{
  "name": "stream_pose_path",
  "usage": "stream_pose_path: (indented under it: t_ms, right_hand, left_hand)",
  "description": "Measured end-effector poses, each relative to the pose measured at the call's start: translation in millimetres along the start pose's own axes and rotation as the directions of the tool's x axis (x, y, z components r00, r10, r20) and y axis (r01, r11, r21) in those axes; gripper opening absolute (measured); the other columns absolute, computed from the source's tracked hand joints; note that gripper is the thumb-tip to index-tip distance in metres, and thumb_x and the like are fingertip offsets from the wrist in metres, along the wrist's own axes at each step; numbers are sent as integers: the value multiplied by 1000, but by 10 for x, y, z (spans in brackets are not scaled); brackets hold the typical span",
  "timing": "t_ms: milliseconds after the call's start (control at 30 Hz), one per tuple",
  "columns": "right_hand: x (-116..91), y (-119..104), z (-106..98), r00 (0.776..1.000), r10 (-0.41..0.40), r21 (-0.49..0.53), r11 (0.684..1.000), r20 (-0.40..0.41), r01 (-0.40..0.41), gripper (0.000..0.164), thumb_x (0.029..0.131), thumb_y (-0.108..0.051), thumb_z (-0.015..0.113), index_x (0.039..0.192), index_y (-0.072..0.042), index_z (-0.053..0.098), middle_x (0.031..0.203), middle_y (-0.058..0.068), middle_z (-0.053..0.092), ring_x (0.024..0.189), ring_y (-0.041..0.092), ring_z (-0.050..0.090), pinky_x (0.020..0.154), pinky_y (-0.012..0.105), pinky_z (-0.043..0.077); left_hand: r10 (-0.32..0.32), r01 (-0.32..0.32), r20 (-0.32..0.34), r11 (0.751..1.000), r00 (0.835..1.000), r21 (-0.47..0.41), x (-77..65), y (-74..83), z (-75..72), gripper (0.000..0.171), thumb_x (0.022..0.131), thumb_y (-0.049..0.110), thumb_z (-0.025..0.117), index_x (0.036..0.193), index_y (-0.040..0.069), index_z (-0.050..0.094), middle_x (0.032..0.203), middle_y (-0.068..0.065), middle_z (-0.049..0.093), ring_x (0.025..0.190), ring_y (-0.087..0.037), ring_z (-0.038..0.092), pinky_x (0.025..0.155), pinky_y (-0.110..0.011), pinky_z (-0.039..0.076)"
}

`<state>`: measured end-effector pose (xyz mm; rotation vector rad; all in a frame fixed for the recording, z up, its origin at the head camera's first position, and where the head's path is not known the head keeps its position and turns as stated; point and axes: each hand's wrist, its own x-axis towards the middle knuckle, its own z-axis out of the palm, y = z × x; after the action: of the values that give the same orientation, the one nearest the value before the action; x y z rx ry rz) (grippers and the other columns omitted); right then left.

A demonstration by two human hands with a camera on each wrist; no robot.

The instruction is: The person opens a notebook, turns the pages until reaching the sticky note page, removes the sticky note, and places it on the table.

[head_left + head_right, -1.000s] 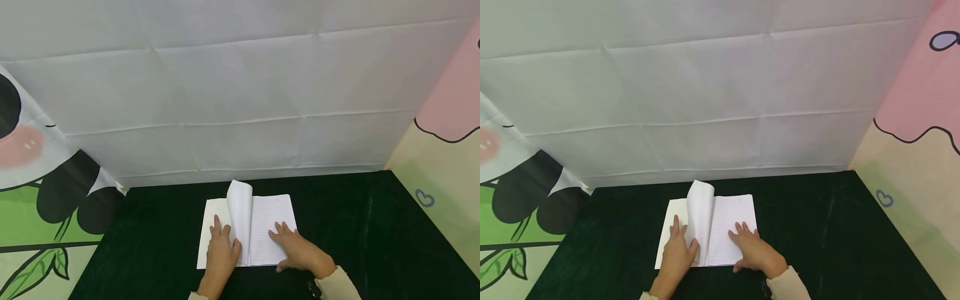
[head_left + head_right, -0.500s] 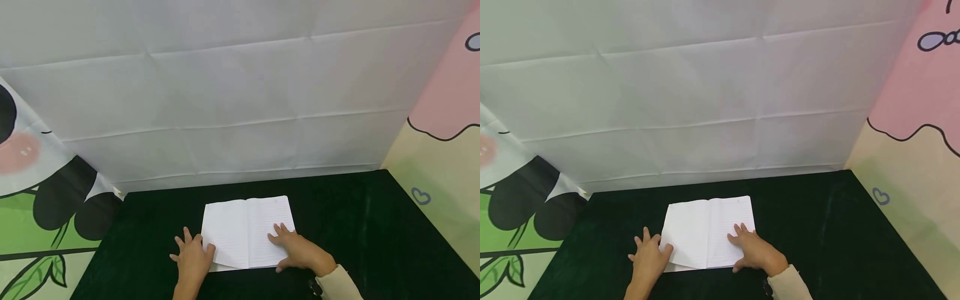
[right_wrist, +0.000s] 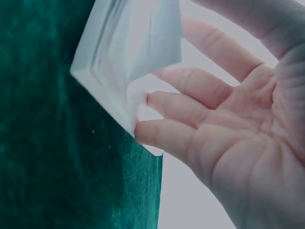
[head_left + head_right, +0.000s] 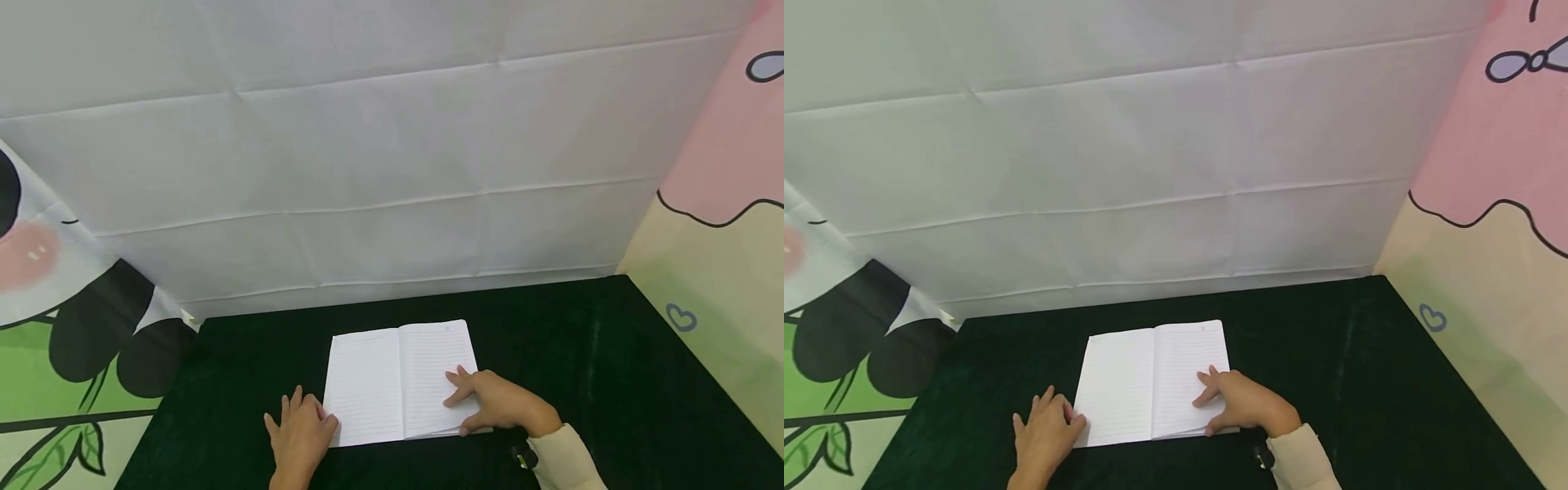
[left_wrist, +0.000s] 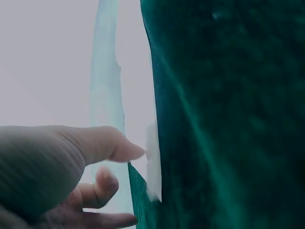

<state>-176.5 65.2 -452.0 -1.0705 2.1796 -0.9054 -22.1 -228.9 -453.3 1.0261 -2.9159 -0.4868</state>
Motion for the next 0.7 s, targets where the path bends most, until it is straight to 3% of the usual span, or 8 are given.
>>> stream_pose_path:
  t_ms: [67,133,200,300,400,467,533,700]
  right_hand:
    - [8,18,-26,1000,-16,9,1000,3,16,29,74,-15,88,102,-18,81,153,16,49,152,42,29,119,67,24]
    - [14,30,-50,999,-34,12,999,3,34,14,78,-15,85,90,-21,81,151,17,51,151,43,30,119,68,25]
    - [17,37,-69,999,-53,2,999,-2,53,10,82,-15,82,80,-24,77,149,17,54,150,44,33,118,68,26]
    - [20,39,-75,998,-63,-17,998,-8,63,19,87,-14,77,73,-24,70,146,17,56,148,43,37,117,66,30]
    - [26,20,-56,998,-58,-25,998,-12,58,22,89,-14,75,72,-22,64,146,17,56,148,42,38,116,65,32]
    - [23,7,-48,998,-55,-38,998,-25,55,22,90,-15,74,73,-21,62,147,17,56,147,43,40,116,63,35]
    - [12,-8,-53,997,-60,-64,996,-40,58,22,91,-16,73,75,-21,60,146,18,56,145,43,42,113,61,40]
    - [6,-81,-139,996,-61,-123,991,-64,52,18,94,-18,70,81,-21,59,146,19,58,143,41,46,104,53,47]
  left_hand:
    - [46,-46,1,999,999,5,23,30,29,17,82,10,71,77,13,55,155,-34,37,145,-59,28,114,-80,11]
    - [142,-142,19,990,990,9,27,79,79,22,81,1,71,81,16,55,156,-31,38,145,-57,30,114,-79,16]
    - [274,-274,55,962,960,-8,4,144,148,32,79,-8,68,82,20,55,158,-25,39,147,-52,33,115,-77,19]
    - [470,-461,150,882,870,-97,-64,281,240,39,80,-15,61,82,24,54,161,-17,39,150,-44,34,118,-73,21]
    - [597,-561,220,801,771,-208,-130,429,287,32,89,-6,55,83,25,55,162,-8,40,151,-36,36,119,-70,21]
    - [633,-584,237,773,737,-248,-173,523,300,25,95,3,53,84,25,58,161,-6,42,150,-33,38,117,-72,24]
    - [643,-591,231,764,730,-259,-215,601,303,20,98,13,56,84,26,60,159,-5,45,149,-32,40,113,-75,27]
    - [613,-565,217,787,759,-248,-267,744,241,14,94,31,68,89,25,57,159,-9,45,148,-35,41,107,-81,27]
